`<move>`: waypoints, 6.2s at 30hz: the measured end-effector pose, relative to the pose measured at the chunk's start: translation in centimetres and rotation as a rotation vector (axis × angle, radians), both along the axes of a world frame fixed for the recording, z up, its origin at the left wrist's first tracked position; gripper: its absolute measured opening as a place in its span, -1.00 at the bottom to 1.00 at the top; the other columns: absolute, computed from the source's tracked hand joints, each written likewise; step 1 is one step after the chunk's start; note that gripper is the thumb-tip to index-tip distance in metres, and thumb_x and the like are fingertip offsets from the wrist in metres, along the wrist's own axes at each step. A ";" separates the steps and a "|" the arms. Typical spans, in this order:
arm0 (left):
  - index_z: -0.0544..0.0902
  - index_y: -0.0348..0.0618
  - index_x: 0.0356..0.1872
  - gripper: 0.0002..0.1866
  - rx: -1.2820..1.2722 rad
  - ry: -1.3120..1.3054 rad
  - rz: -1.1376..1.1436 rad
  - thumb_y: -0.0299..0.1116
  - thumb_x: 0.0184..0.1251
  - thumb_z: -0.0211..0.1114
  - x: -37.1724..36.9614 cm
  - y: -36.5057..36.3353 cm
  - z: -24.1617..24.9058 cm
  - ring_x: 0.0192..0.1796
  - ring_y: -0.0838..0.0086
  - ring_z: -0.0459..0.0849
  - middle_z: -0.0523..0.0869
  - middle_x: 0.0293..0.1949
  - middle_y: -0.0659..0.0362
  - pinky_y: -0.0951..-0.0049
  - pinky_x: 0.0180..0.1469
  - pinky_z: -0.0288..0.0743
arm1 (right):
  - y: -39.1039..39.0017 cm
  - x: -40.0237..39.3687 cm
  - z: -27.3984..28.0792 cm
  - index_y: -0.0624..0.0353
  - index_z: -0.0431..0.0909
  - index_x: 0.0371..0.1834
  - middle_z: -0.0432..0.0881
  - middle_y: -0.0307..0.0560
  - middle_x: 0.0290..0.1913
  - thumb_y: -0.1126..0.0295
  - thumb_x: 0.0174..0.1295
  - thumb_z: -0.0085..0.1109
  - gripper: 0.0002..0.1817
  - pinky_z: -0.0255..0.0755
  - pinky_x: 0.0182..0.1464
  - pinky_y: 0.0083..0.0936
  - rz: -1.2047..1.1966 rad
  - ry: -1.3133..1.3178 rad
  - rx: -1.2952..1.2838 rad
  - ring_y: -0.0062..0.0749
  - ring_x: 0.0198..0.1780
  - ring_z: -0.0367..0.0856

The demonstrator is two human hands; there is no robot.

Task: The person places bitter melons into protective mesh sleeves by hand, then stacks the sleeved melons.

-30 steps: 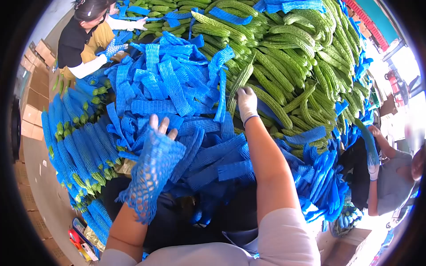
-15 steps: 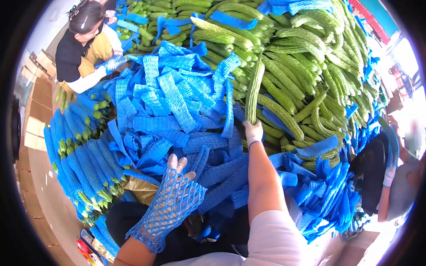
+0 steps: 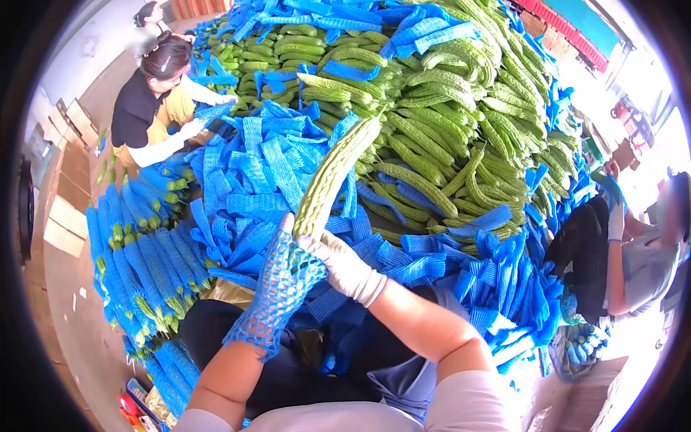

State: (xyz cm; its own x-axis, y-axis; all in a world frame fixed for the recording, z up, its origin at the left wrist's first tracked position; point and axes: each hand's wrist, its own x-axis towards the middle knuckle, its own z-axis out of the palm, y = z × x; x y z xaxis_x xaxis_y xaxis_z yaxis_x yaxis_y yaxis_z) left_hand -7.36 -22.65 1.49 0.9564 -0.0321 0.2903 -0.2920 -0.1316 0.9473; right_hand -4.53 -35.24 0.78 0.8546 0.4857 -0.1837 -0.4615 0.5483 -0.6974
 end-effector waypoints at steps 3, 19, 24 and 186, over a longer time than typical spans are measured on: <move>0.36 -0.37 0.22 -0.43 1.081 -0.812 0.115 -0.45 0.18 0.33 0.1 2.1 0.6 0.13 0.20 0.58 0.50 0.16 -0.13 0.28 0.22 0.43 | -1.0 -1.0 -2.4 0.17 0.54 0.06 0.60 -0.28 -0.19 -0.06 0.25 0.21 -0.46 0.41 -0.10 -0.60 0.096 0.018 -0.242 -0.65 -0.19 0.51; 0.46 -0.22 0.14 -0.66 0.259 0.109 -0.230 -0.48 0.35 0.13 -7.2 2.1 -1.0 0.06 0.30 0.60 0.61 0.01 0.06 0.31 0.22 0.44 | -4.3 4.4 -0.8 0.19 0.62 -0.36 0.66 0.10 -0.42 0.15 0.21 0.24 -0.71 0.48 -0.23 -0.34 -0.593 -0.550 -1.172 -0.13 -0.33 0.67; 0.44 -0.26 0.18 -0.64 -1.047 0.779 -0.287 -0.44 0.39 0.10 -7.6 0.7 5.5 0.12 0.34 0.57 0.57 0.09 0.07 0.21 0.26 0.44 | -9.7 6.6 -2.6 0.14 0.61 -0.27 0.67 0.09 -0.35 0.03 0.22 0.16 -0.63 0.47 -0.12 -0.29 -0.775 -0.411 -1.438 -0.03 -0.23 0.65; 0.63 -0.10 0.01 -0.65 1.106 0.010 -0.106 -0.22 0.28 0.06 7.1 2.0 -6.8 0.19 0.22 0.51 0.66 0.00 0.02 0.23 0.18 0.39 | -1.9 1.5 -1.7 0.23 0.56 -0.10 0.61 -0.33 -0.25 0.43 0.30 0.20 -0.83 0.43 -0.06 -0.62 -0.002 -0.462 -0.285 -0.71 -0.17 0.49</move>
State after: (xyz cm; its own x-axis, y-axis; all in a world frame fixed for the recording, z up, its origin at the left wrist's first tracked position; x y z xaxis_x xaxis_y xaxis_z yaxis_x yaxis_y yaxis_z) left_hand -0.26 -20.63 -5.30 0.9357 -0.3501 0.0431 -0.3445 -0.8804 0.3258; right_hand -3.08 -37.16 -0.96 0.8783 0.4700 0.0873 -0.0706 0.3081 -0.9487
